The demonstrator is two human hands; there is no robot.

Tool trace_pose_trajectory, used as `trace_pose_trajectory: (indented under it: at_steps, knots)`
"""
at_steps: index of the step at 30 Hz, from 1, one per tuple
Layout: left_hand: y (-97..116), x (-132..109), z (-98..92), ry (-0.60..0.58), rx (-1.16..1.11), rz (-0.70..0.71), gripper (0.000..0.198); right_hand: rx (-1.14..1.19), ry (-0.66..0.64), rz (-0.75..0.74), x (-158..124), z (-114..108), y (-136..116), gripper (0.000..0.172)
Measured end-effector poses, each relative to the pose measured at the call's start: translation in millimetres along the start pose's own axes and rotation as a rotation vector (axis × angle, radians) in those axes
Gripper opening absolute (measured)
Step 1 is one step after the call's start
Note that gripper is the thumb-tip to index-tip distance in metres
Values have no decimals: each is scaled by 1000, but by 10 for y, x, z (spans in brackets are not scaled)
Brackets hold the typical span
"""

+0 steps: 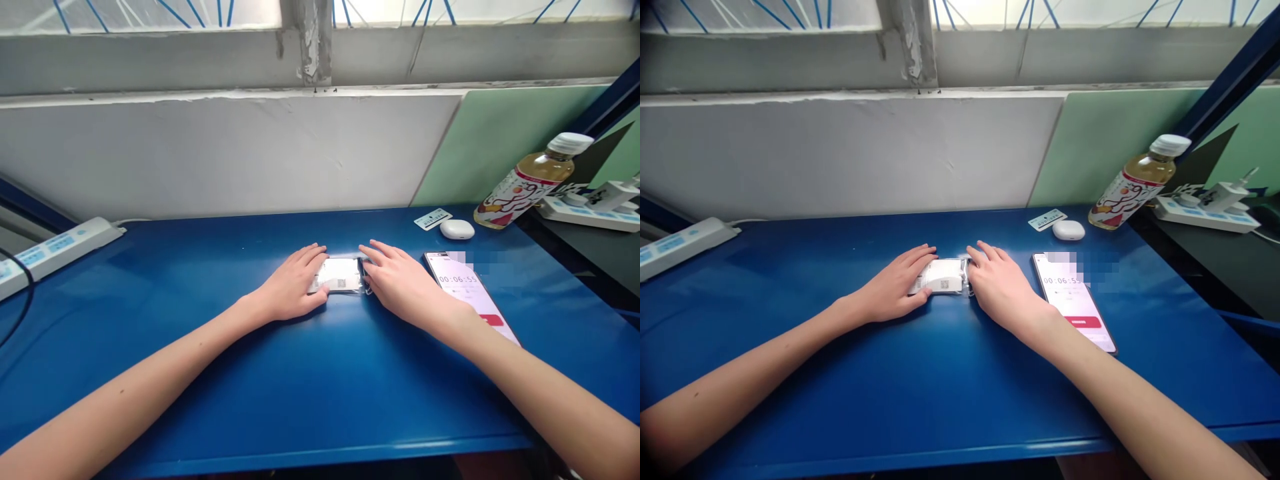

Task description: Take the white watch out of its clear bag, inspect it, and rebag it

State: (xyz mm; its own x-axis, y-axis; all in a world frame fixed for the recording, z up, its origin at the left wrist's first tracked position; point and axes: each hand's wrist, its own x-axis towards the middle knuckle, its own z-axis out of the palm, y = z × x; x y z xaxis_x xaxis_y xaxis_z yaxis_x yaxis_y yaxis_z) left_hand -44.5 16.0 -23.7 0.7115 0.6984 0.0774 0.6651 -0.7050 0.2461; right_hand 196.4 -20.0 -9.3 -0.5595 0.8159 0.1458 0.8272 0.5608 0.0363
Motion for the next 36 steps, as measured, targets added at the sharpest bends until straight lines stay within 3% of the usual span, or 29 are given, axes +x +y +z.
trace_pose_trajectory:
  at_steps: [8,17,23,30,36]
  knots:
    - [-18,-32,-24,51,-1,-22,58,142,24,63,-8,160,-124,39]
    - [-197,-71,-103,-28,-50,58,65,307,-39,114,72,21,-140,29]
    - [-232,-78,-53,21,-87,75,62,388,8,193,109,111,-96,24]
    - [-228,-83,-14,64,-117,75,62,441,183,140,15,261,-80,22]
    - [-221,-91,-20,66,-87,92,59,324,175,54,1,186,-103,15]
